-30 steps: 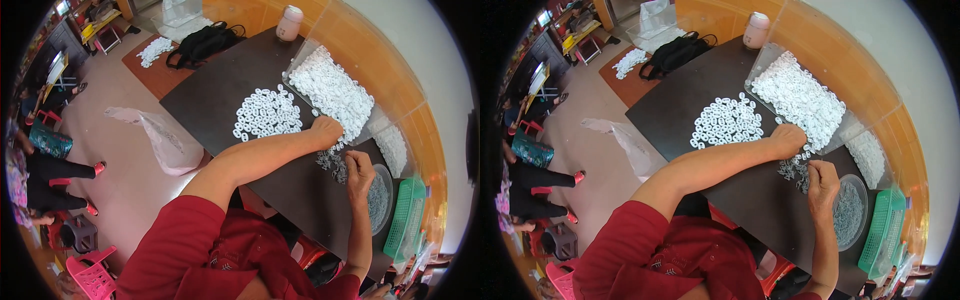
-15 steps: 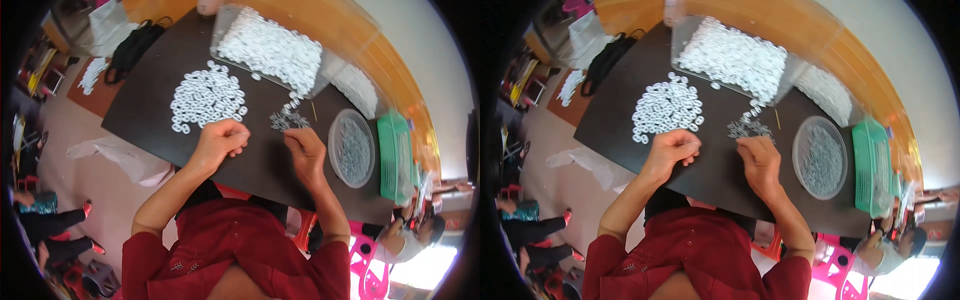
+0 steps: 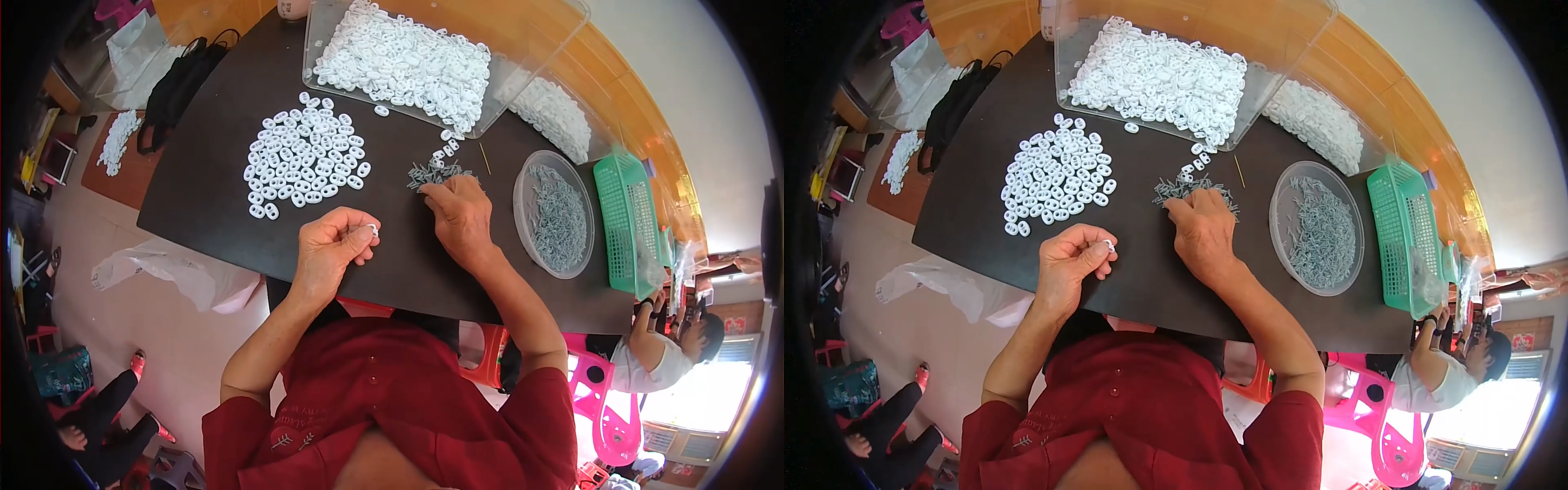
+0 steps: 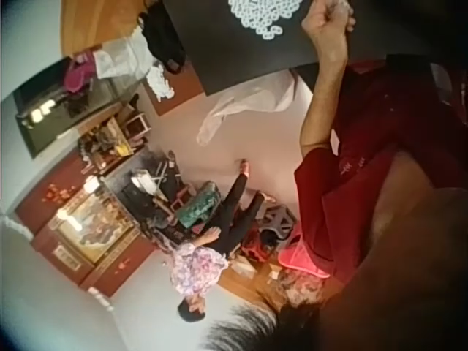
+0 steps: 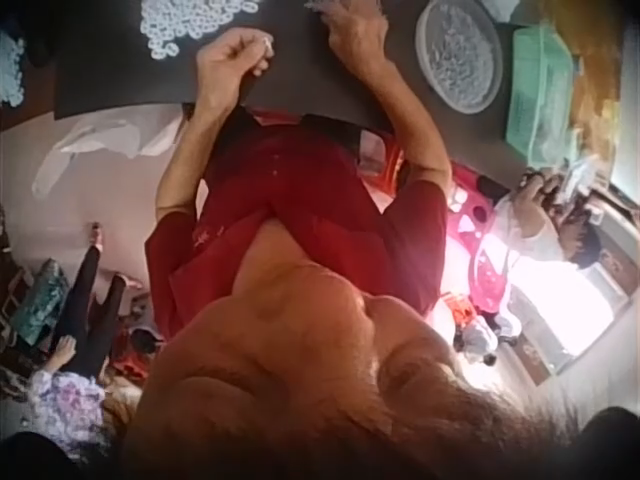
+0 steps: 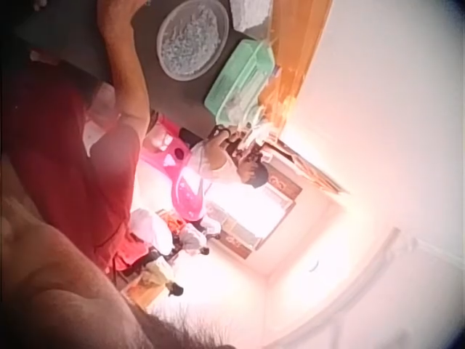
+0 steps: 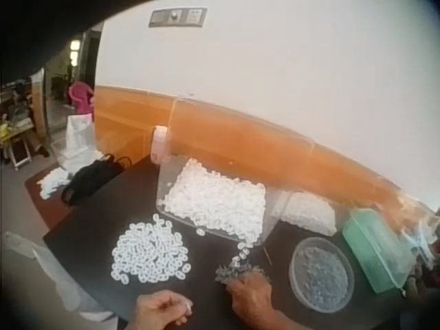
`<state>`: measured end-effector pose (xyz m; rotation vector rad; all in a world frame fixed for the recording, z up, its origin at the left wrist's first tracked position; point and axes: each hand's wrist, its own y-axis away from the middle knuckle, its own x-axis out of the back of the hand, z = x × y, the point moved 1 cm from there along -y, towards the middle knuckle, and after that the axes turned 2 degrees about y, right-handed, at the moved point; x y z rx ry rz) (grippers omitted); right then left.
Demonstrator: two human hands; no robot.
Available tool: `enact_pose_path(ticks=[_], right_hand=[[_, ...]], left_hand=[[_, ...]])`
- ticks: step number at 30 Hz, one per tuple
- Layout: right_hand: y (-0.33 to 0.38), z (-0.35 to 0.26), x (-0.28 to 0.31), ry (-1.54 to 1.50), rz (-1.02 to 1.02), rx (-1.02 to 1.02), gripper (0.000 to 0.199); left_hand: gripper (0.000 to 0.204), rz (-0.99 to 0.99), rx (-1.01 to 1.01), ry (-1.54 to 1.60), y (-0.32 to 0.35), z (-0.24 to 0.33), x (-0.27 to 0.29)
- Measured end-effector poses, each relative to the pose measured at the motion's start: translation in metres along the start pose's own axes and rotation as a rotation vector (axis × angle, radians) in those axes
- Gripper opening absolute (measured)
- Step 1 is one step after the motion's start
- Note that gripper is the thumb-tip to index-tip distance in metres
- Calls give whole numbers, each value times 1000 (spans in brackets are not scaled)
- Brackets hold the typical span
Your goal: Inserting metal pins into small white plastic components at a workshop table.
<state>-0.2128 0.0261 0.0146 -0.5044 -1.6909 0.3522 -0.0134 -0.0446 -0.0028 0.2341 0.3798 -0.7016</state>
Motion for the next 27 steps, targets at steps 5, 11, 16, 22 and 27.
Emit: enact_pose_path(ticks=[5,11,16,22,27], right_hand=[[-2,8,11,-112,103,-67,17],[7,12,15,-132,59,-72,16],[-11,5,10,-117,72,-10,13],[-55,0,-24,-41,31,131,12],[-66,7,-45,-13,-87,165,10]], left_hand=[[15,-15,-14,-22,1,-1,2],[15,-24,-45,-20,3,-3,2],[14,-38,-60,-14,2,-5,3],[13,-20,-62,9,5,-6,3],[12,-32,-81,33,6,-9,4]])
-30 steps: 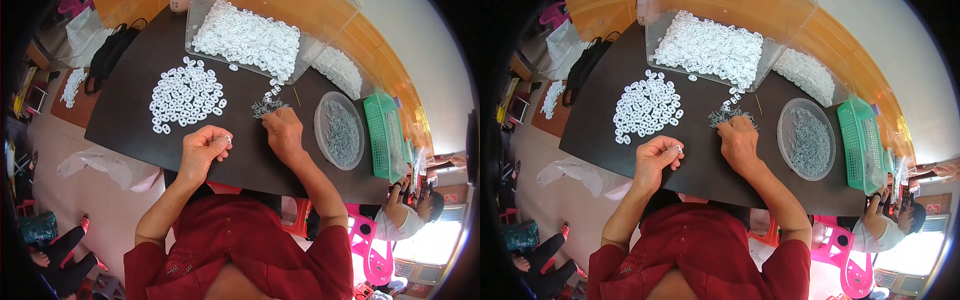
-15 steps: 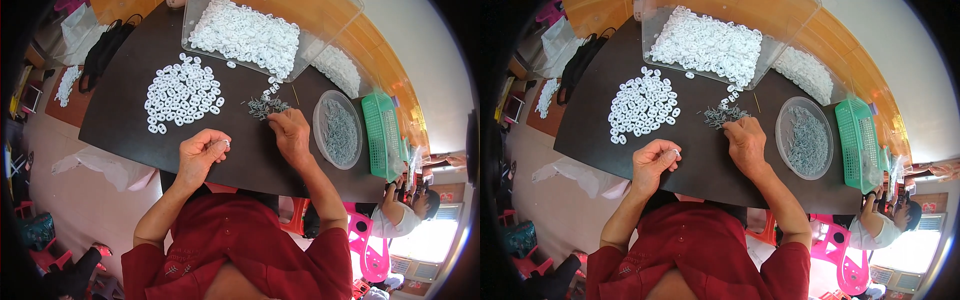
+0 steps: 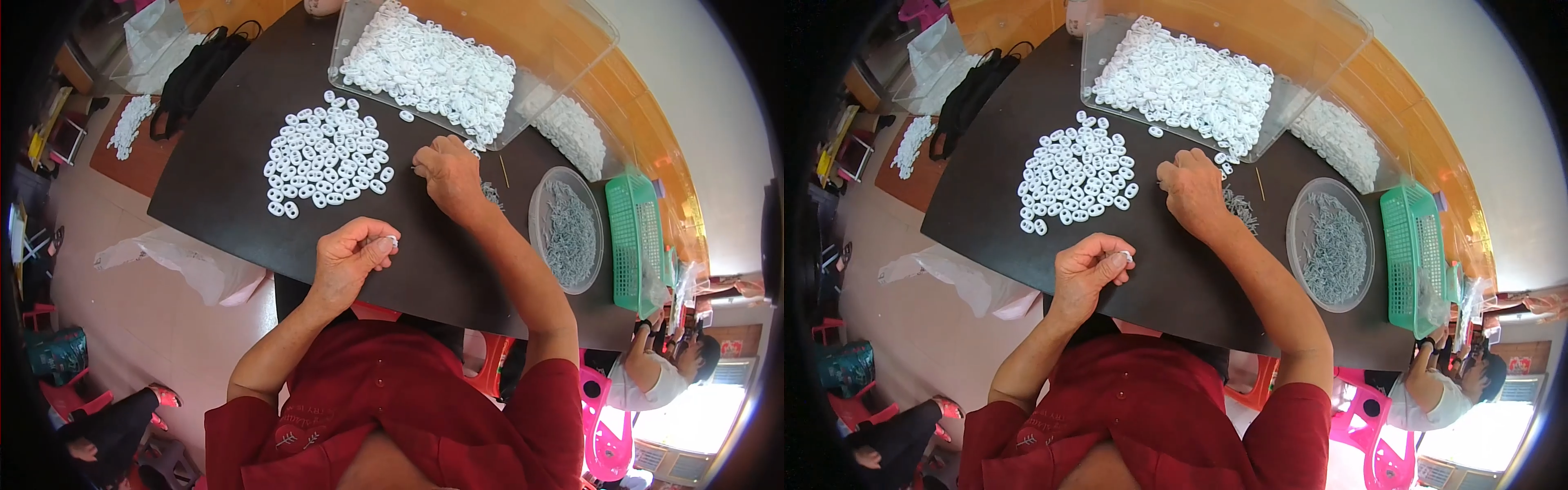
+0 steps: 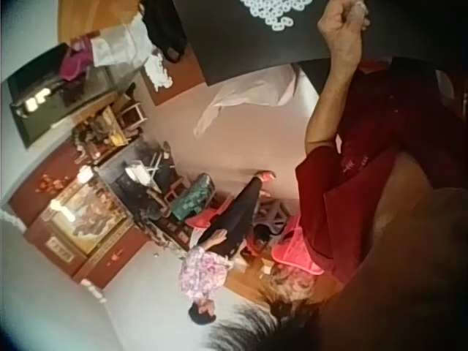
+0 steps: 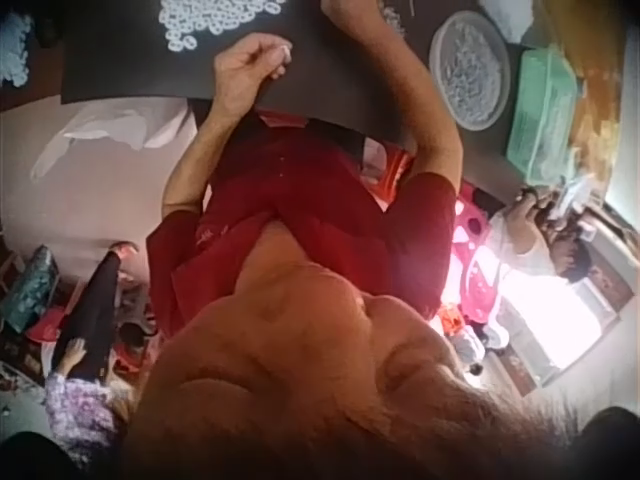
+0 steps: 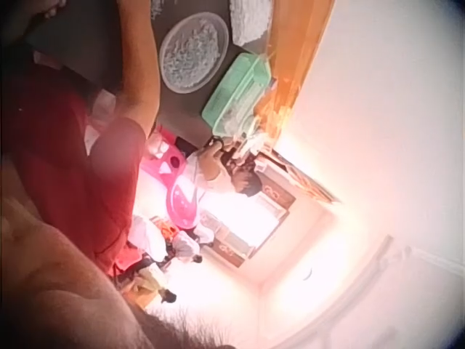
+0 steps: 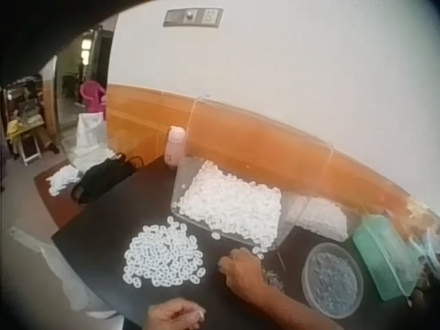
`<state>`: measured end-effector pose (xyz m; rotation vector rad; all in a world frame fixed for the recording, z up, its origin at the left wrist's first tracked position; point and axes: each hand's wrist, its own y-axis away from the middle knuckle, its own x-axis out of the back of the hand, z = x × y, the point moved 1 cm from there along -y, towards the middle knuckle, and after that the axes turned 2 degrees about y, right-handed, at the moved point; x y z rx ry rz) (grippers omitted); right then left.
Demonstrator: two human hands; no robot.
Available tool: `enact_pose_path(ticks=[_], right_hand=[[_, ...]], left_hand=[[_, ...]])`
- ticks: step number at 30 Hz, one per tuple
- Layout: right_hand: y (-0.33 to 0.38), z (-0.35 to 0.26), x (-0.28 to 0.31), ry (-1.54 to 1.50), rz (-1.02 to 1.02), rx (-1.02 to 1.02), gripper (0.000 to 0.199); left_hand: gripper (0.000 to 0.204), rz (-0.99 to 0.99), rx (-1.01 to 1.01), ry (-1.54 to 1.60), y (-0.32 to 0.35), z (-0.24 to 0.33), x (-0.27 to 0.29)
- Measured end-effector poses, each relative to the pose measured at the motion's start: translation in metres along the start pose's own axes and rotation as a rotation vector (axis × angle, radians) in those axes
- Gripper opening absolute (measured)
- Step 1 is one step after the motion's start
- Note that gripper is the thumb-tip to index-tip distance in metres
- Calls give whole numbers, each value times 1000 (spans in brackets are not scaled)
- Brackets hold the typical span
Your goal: Inserting metal pins into small white plastic components at a workshop table.
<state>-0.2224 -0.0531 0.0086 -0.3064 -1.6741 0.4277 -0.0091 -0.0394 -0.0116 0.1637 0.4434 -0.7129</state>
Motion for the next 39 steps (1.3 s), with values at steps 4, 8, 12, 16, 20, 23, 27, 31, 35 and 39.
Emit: enact_pose_path(ticks=[4,8,12,16,20,23,27,31,35,39], right_hand=[[-3,3,-1,-22,8,123,10],[-3,-1,6,-59,-4,171,9],[10,-21,30,-201,53,122,9],[36,-48,51,-447,-85,1,9],[49,-66,54,-566,-109,-39,11],[48,-77,54,-595,-56,-110,10],[52,-85,49,-621,6,-195,10],[58,-98,49,-791,113,-389,7],[63,-99,51,-918,131,-490,4],[61,-92,57,-1087,43,-641,4]], left_hand=[[12,10,4,20,0,1,0],[13,13,0,-5,0,0,1],[14,31,3,4,-1,4,-1],[13,124,2,30,-1,5,-8],[10,169,-84,33,0,1,-20],[12,208,-189,-69,0,-5,-23],[6,257,-170,-51,1,-2,-26],[7,243,-147,56,3,0,-27],[10,197,-40,165,5,3,-23],[12,164,-9,142,7,5,-22]])
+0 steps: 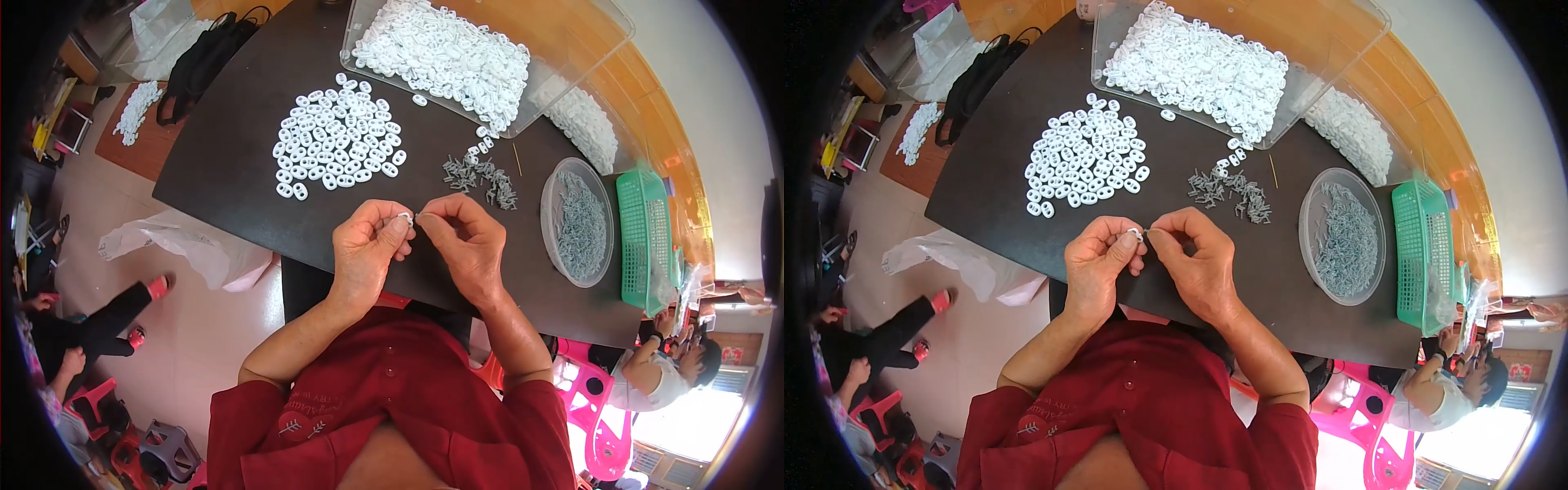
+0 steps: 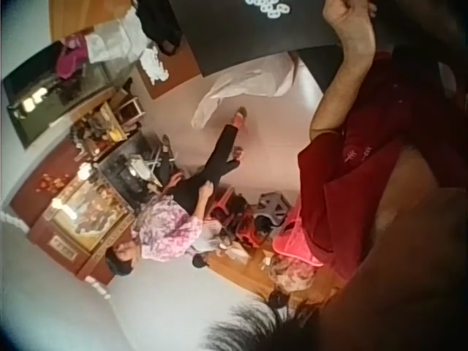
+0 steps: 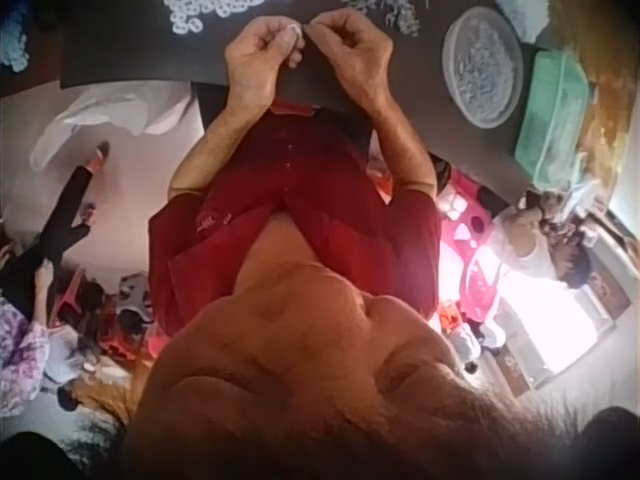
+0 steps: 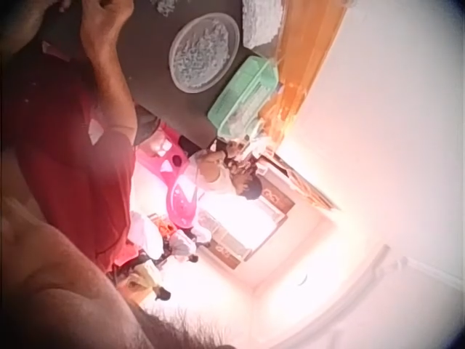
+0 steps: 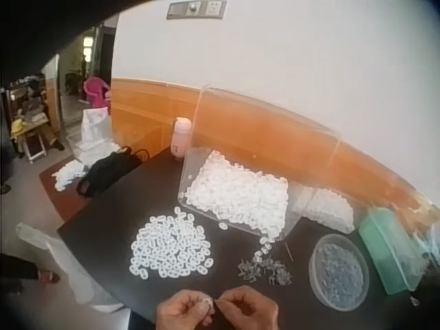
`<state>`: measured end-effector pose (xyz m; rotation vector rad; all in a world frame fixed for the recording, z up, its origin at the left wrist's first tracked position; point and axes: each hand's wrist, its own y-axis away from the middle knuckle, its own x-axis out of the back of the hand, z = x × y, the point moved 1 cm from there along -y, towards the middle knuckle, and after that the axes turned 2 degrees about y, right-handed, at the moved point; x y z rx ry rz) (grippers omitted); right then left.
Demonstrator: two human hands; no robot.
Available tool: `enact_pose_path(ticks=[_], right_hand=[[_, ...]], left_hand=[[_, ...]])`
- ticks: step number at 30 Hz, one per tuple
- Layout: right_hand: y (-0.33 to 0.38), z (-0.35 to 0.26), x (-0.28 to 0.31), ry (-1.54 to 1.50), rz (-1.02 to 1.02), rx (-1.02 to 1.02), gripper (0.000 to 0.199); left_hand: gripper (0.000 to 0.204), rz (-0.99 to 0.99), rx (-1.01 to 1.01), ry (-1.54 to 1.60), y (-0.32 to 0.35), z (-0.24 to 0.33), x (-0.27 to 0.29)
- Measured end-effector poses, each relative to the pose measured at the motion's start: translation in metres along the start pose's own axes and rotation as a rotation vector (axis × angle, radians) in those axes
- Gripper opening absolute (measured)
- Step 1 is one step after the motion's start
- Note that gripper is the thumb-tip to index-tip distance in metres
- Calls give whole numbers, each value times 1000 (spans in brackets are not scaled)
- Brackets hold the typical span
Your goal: Inserting metal pins into small white plastic components at a workshop table.
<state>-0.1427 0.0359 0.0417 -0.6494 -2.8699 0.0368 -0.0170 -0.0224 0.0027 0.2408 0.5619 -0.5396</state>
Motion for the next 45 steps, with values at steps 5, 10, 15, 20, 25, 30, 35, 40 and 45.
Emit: enact_pose_path(ticks=[5,10,15,20,25,30,35,40,45], right_hand=[[-1,3,2,-13,-71,-2,4],[-4,6,5,23,-143,-24,4],[-7,3,6,16,-166,-87,4],[-6,4,3,-5,-168,-103,4],[-6,3,-1,-49,-138,-124,6],[-4,4,-5,-58,-116,-137,7],[-3,7,-7,-61,-115,-130,6],[1,8,-11,2,-110,-104,7],[-1,10,-10,-25,-110,-74,9]], left_hand=[[13,-23,10,-15,0,2,0],[12,-37,25,-63,0,1,4],[10,-37,22,-98,0,2,4],[8,0,-30,-162,1,3,3],[7,-6,-45,-199,2,2,5],[7,23,-27,-119,3,0,5],[6,38,-49,-142,3,-1,4],[5,48,-113,-218,4,-4,4],[5,52,-97,-205,3,0,3]])
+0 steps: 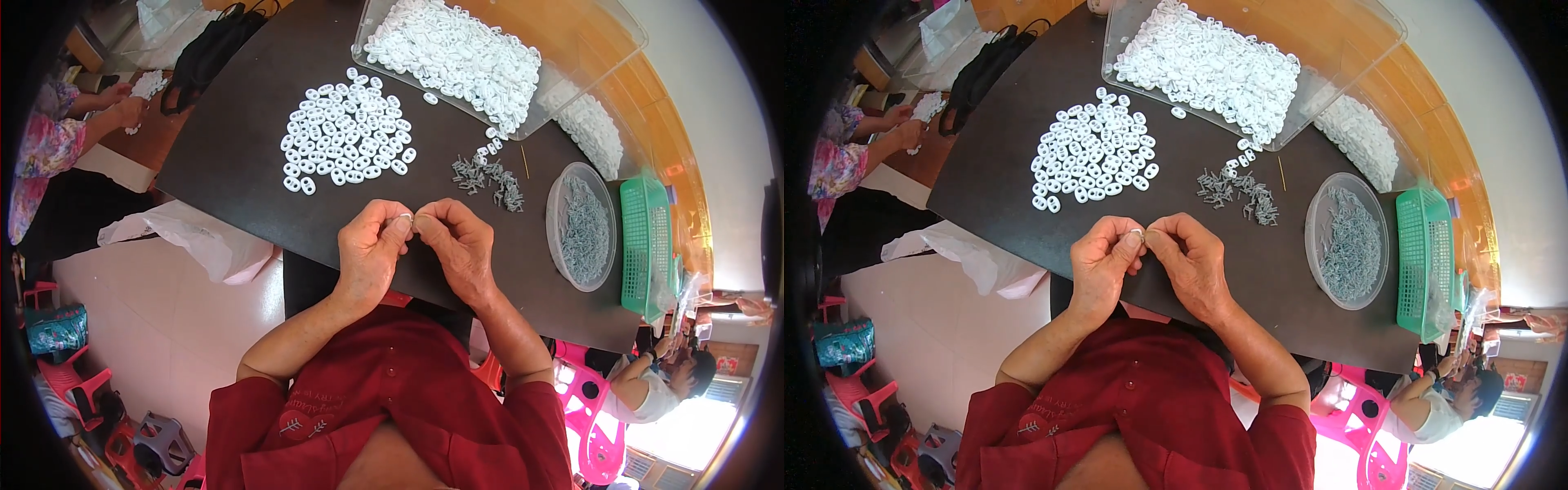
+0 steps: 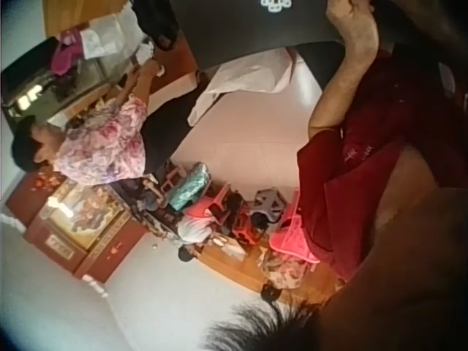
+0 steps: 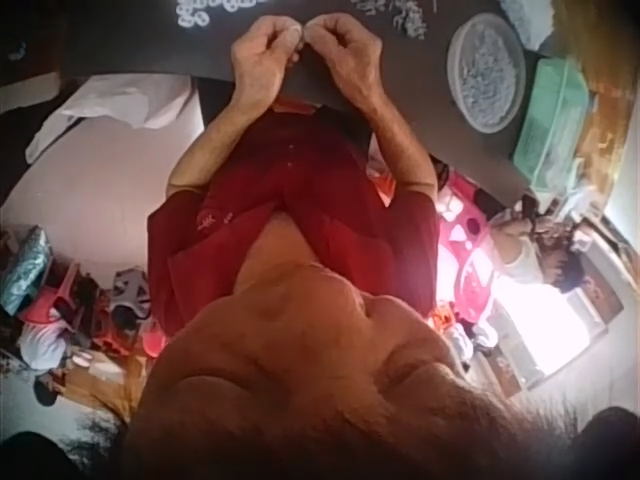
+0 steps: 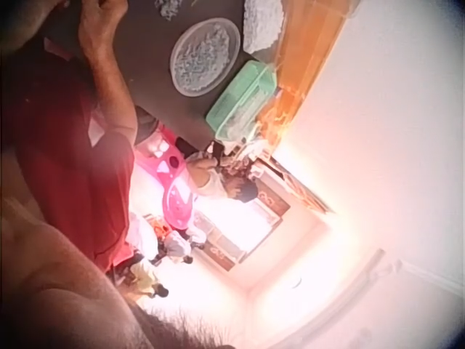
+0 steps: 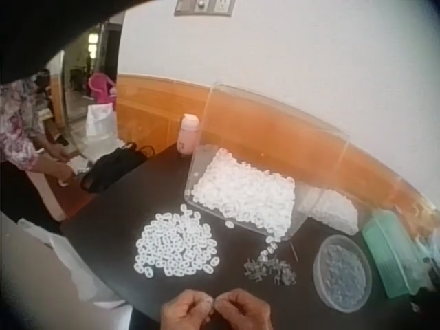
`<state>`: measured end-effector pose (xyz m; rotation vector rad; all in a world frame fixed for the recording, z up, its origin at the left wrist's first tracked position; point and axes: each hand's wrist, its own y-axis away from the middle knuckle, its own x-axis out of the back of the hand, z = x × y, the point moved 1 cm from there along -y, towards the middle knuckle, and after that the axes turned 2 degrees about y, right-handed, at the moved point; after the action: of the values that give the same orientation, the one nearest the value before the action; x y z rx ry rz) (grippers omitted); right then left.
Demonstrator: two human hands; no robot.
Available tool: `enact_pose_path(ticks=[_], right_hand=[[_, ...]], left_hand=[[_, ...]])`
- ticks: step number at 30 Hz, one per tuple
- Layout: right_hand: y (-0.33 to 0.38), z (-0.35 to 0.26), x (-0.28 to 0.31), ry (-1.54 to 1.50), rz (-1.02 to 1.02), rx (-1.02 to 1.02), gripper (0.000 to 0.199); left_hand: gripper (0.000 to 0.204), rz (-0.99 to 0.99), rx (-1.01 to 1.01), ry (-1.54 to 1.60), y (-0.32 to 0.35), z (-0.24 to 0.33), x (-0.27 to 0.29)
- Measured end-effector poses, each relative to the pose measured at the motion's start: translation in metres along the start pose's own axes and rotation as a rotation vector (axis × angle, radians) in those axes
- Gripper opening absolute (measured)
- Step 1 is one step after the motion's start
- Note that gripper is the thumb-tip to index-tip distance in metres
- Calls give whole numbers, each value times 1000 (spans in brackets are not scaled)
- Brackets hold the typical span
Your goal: Inserting metal pins into small white plastic components at a workshop table.
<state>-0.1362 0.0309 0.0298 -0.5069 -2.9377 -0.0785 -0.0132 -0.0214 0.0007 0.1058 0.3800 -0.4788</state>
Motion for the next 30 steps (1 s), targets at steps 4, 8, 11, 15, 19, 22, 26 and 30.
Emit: enact_pose_path(ticks=[4,8,11,15,19,22,26,30], right_hand=[[-1,3,4,34,7,75,9],[-1,-2,3,3,-4,42,8],[-2,0,3,13,-27,32,6],[-1,1,3,90,-29,76,3],[-1,4,-1,246,6,197,3],[-4,12,-5,350,56,327,4],[-4,7,-7,355,72,314,2],[-5,0,0,146,2,150,6]], left_hand=[[7,5,59,37,0,0,-1],[6,-6,46,41,-1,-1,-1],[5,8,11,18,0,-1,-2],[11,-23,-41,-82,2,-4,-1],[10,-4,-63,-84,5,-7,-2],[9,19,-51,-63,4,-8,-2],[11,18,23,96,1,-5,0],[13,3,94,158,-4,-4,5]])
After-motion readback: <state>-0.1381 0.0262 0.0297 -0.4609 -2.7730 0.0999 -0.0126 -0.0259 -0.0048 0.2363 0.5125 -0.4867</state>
